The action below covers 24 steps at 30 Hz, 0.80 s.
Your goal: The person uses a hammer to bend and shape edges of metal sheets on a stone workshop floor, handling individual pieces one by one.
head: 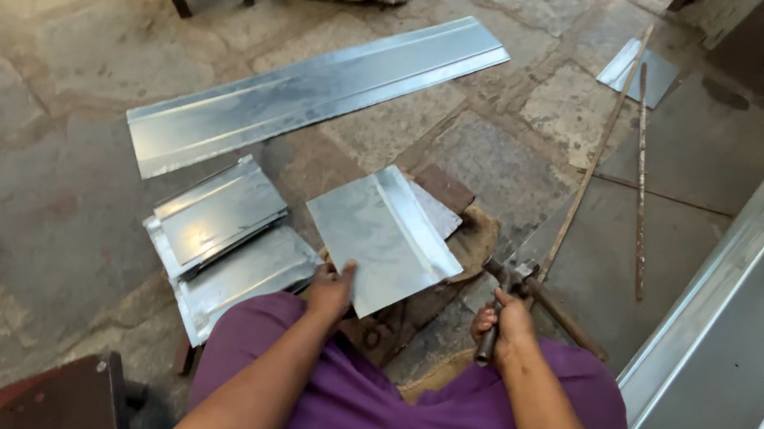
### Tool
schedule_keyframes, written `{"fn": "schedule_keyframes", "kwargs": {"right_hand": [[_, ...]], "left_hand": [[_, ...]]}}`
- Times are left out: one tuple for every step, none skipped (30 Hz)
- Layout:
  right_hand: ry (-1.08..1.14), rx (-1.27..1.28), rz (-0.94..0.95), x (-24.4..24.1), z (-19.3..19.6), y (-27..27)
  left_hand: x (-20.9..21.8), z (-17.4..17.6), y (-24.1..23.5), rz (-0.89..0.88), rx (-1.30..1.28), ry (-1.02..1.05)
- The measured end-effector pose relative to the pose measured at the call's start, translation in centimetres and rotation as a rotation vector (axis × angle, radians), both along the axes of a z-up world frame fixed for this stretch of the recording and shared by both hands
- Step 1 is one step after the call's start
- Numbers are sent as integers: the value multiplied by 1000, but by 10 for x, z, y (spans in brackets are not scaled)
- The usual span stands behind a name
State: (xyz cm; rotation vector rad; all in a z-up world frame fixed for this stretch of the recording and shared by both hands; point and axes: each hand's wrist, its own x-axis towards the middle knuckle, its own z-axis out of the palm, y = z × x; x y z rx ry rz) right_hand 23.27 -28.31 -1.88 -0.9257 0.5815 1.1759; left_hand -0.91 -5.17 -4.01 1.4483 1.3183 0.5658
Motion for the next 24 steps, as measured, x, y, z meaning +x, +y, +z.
{"fn": "schedule_keyframes", "kwargs": {"right_hand": [[-27,-6,25,0,1,3],[-54,-11,50,-2,3,5],[-89,-17,54,-4,7,5],[-123,-23,58,-7,13,5],[-158,-24,62,-12,20,7],[-267,-89,82,-18,29,8],[-372,-155,93,-26,39,5],[-478,-222,105,-34,50,2],[-689,-310,167,-44,62,-1],[-899,-398,231,-53,76,-3],[-1110,-482,302,-60,92,-4],[-1321,-478,319,-67,110,-5],[-1534,-468,337,-72,128,-3],[-1747,-451,357,-79,146,-1],[-1815,-431,353,-84,164,1],[-1882,-409,350,-89,181,4],[-1949,-388,348,-91,198,7],[-2094,-324,278,-93,214,10],[-2237,-247,202,-92,229,16],[-2288,-253,110,-88,242,22],[-2335,-258,15,-83,253,29],[-2297,-180,-46,-80,261,34],[-2255,-102,-107,-76,264,38],[-2209,-24,-166,-73,263,43]], "left_hand": [[3,-5,-2,-10,88,40],[6,-6,-3,-21,176,81],[9,-5,-5,-36,263,119],[10,-3,-5,-49,245,8],[8,0,-1,-62,232,-104],[5,4,4,-75,221,-215],[-1,11,8,-91,132,-102],[-13,19,17,-108,42,11],[-27,27,23,-130,-48,127],[-37,34,26,-120,-57,70],[-46,40,30,-105,-65,12],[-52,46,32,-89,-72,-45],[-55,51,32,-140,12,6],[-57,54,33,-192,97,57],[-57,56,32,-245,181,109],[-57,58,30,-262,170,53],[-56,58,28,-279,156,-4],[-54,59,25,-294,142,-61],[-54,60,25,-288,130,-55],[-53,62,25,-281,117,-49],[-52,64,24,-276,106,-42],[-51,66,22,-268,115,-62],[-50,68,20,-261,125,-81],[-49,69,19,-253,135,-99]]}}
